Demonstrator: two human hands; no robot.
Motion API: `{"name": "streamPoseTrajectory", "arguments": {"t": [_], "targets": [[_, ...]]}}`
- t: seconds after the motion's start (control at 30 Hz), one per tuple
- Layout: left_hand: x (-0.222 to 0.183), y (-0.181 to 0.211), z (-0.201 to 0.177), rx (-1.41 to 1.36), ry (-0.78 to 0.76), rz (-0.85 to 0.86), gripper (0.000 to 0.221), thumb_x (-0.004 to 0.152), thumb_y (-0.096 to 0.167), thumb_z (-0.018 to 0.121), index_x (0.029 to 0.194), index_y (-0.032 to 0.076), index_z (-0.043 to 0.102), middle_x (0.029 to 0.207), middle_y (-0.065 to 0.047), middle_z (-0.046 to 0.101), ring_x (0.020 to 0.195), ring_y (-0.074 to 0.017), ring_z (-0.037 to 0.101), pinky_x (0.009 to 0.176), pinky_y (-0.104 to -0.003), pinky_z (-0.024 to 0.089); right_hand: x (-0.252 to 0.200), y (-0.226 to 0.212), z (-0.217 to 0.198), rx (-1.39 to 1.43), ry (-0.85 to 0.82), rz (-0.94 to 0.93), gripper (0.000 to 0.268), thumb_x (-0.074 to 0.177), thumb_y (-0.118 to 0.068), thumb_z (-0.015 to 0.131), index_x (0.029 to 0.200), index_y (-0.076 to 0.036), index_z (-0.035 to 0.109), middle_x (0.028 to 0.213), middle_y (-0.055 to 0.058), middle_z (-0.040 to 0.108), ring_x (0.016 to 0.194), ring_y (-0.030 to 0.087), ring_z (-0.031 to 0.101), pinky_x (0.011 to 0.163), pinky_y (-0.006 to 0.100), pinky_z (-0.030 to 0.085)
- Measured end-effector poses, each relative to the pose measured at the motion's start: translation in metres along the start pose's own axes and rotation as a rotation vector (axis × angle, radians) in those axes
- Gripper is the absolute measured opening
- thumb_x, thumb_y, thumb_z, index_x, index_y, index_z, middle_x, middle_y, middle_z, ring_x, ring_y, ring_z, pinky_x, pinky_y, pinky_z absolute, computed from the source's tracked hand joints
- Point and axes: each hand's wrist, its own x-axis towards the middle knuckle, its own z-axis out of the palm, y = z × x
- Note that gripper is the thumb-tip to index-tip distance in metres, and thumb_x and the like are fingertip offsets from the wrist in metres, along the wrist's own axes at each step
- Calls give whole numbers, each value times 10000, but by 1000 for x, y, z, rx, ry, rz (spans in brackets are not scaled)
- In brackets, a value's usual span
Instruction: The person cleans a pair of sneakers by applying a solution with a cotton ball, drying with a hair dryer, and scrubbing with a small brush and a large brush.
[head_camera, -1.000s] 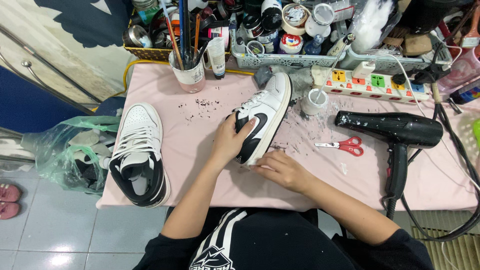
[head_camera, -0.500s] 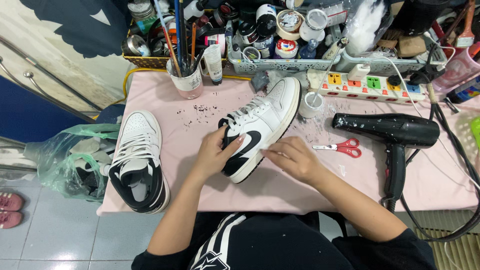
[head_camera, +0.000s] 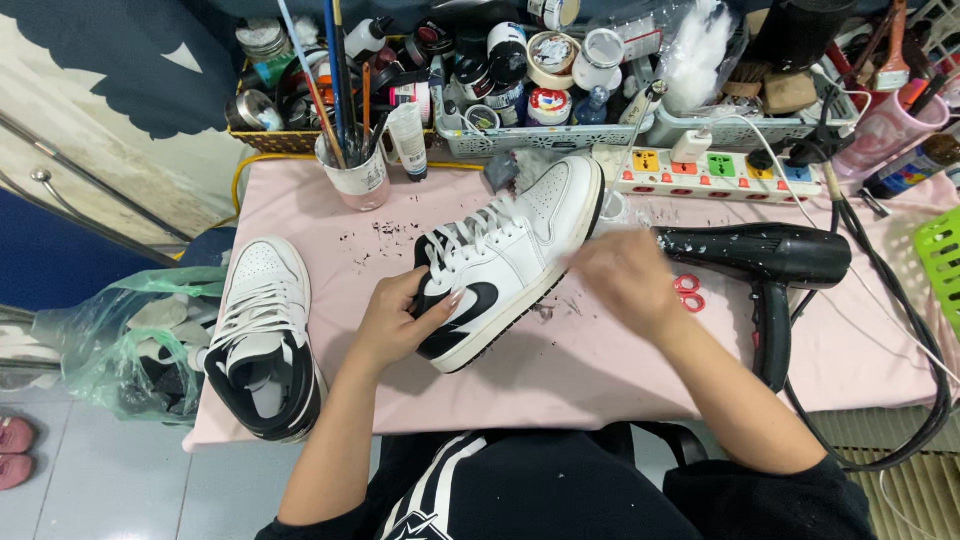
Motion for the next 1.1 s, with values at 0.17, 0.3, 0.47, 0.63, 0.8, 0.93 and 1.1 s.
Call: {"name": "streamPoseTrajectory", "arguments": {"t": [0.17,0.3,0.47,0.63,0.8,0.93,1.1], "targets": [[-1,4,-2,95,29,62,183,906,133,759,868,-18,663,631,-19,572,531,-68,454,482,-258,366,4,1,-7,319,-6,92,143,885,1,748,935,-66,632,988,44,683,978,200,670,851,325,530],[-4,4,-2,61,21,84,168,897,126,755,859,-11,664,636,-8,577,526,-63,475,475,-253,371,1,-18,-7,-54,-103,-208,231,768,-65,816,989,-63,752,962,64,744,899,220,691,790,367,469],[-6,-2,-6,49,2,138,149,874,96,764,862,-16,666,630,-12,561,523,-74,459,482,-260,354,9,14,-24,-51,83,137,191,851,-11,861,966,-61,716,962,70,683,951,235,638,847,380,451],[-8,-9,-8,18,-29,190,135,856,80,770,875,-14,675,629,-15,561,529,-79,460,492,-262,354,22,35,-41,67,32,407,204,888,40,789,1060,-60,745,1050,99,670,1020,237,596,897,371,489],[-9,-13,-9,7,-3,176,131,850,78,768,894,-17,689,639,-17,591,533,-78,481,497,-257,371,25,21,-45,205,23,286,250,791,68,736,1006,-58,709,1016,58,683,1017,227,604,921,357,487],[-11,-22,-11,18,2,189,146,852,80,765,916,-22,682,696,-18,616,588,-66,520,536,-245,415,14,26,-41,230,11,232,229,803,67,782,993,-51,730,996,71,669,996,234,607,922,350,472],[-19,-44,-8,-106,-23,46,142,876,77,774,896,-23,675,712,3,591,632,-58,482,562,-247,396,3,55,-29,477,100,498,172,928,92,705,1070,-6,699,1099,89,644,1025,170,597,867,268,459]]}}
